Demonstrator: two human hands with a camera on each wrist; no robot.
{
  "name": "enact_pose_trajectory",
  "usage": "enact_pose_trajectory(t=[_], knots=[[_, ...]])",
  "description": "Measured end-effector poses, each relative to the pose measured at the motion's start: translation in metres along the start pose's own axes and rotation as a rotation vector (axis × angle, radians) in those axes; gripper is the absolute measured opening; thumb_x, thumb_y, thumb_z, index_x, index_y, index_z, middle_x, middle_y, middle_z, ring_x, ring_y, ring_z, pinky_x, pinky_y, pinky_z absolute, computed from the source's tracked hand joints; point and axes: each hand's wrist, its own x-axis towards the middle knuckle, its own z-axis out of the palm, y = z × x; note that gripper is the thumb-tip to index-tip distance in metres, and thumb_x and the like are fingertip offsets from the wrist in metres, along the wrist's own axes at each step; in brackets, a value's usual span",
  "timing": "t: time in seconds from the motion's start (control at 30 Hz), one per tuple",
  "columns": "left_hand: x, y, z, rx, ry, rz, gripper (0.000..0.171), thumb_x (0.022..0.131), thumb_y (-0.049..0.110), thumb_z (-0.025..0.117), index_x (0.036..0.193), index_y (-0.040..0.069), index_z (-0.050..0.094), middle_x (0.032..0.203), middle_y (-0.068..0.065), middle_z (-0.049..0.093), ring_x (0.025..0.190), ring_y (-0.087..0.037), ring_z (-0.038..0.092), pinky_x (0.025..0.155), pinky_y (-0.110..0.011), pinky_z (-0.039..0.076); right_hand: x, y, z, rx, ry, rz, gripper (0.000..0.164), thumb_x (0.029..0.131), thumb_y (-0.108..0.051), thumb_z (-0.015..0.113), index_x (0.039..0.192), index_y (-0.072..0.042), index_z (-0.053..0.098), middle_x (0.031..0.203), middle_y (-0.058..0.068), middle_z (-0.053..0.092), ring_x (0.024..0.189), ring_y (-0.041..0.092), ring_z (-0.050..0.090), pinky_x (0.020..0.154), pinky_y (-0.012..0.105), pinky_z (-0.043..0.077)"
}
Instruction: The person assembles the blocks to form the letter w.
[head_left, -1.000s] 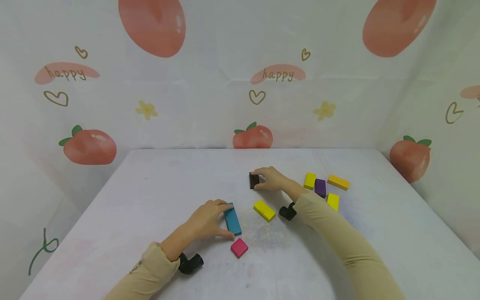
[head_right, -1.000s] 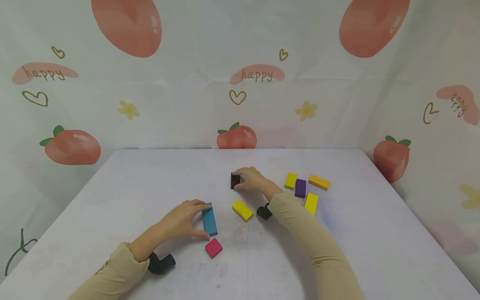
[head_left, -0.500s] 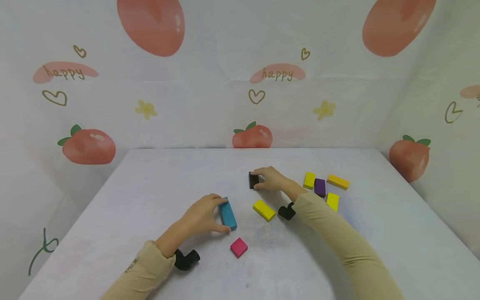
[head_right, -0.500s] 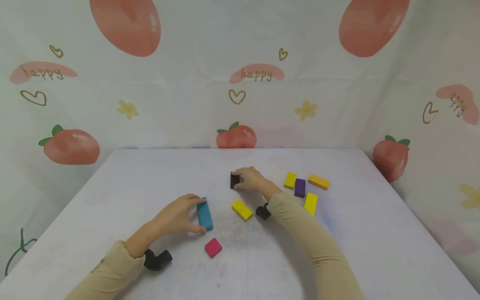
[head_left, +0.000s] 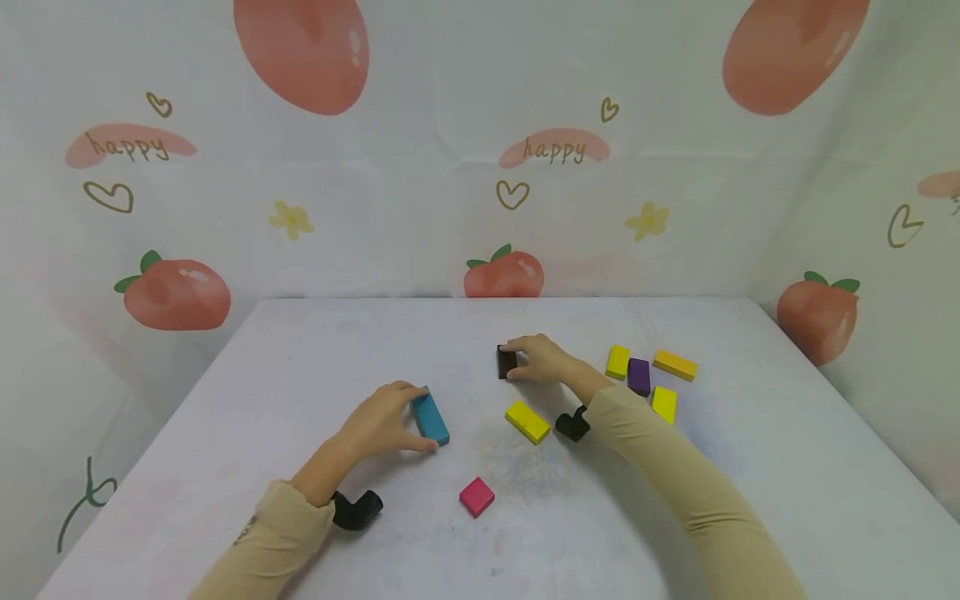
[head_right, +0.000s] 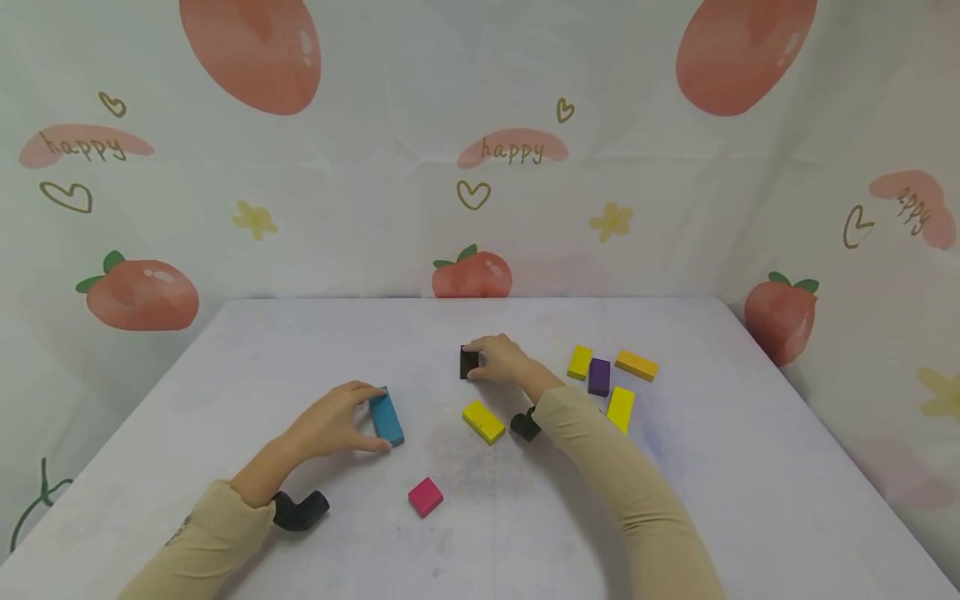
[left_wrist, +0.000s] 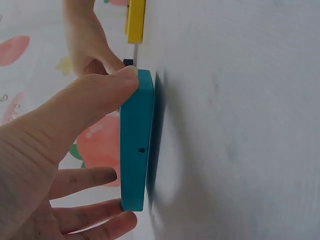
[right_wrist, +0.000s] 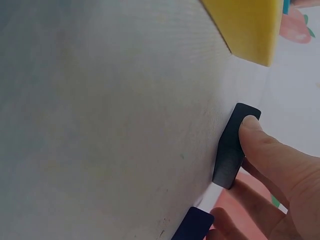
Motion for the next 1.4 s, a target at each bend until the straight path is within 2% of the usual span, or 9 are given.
enact_pose_trajectory(t=[0.3,0.63,0.9,1.07,1.4], knots=[[0.000,-0.009,0.000,-0.012,-0.005,-0.007,0.077,0.066,0.042,0.081,0.126,0.001,0.055,0.127,-0.021,0.056,0.116,-0.036,0.053,0.097,-0.050,0.046,-0.005,-0.005,0.000,-0.042,0.019,-0.012,0.049,0.088,-0.023,0.064,0.133,-0.008,0.051,0.139,0.015,0.049,0.130,0.032,0.044,0.110,0.047,0.034],[-0.003,-0.006,-0.004,0.017,-0.049,-0.036,0.077,0.069,0.044,0.079,0.129,0.002,0.054,0.134,-0.024,0.049,0.121,-0.043,0.048,0.098,-0.055,0.043,-0.008,-0.008,0.000,-0.036,0.026,-0.018,0.048,0.088,-0.021,0.064,0.132,-0.005,0.051,0.137,0.016,0.051,0.127,0.033,0.046,0.110,0.048,0.034],[-0.007,-0.003,-0.004,0.057,0.013,0.002,0.062,0.072,0.042,0.077,0.118,0.003,0.063,0.125,-0.018,0.059,0.112,-0.038,0.056,0.093,-0.050,0.048,-0.008,-0.008,0.000,-0.054,0.047,-0.066,0.047,0.088,-0.018,0.064,0.130,-0.001,0.051,0.134,0.017,0.052,0.123,0.032,0.049,0.108,0.045,0.037],[-0.009,0.000,-0.001,0.073,0.021,-0.031,0.059,0.072,0.041,0.077,0.117,0.005,0.065,0.125,-0.017,0.060,0.113,-0.038,0.057,0.093,-0.050,0.048,-0.006,-0.009,0.000,-0.048,0.050,-0.098,0.047,0.088,-0.015,0.064,0.130,0.002,0.050,0.131,0.019,0.053,0.119,0.031,0.051,0.104,0.043,0.042],[-0.010,0.004,-0.002,0.078,0.015,-0.054,0.058,0.074,0.039,0.076,0.119,0.004,0.064,0.127,-0.017,0.059,0.114,-0.040,0.055,0.093,-0.051,0.048,0.001,-0.020,-0.008,-0.016,0.075,-0.117,0.048,0.089,-0.014,0.063,0.132,0.001,0.048,0.133,0.019,0.050,0.115,0.032,0.056,0.100,0.039,0.046]])
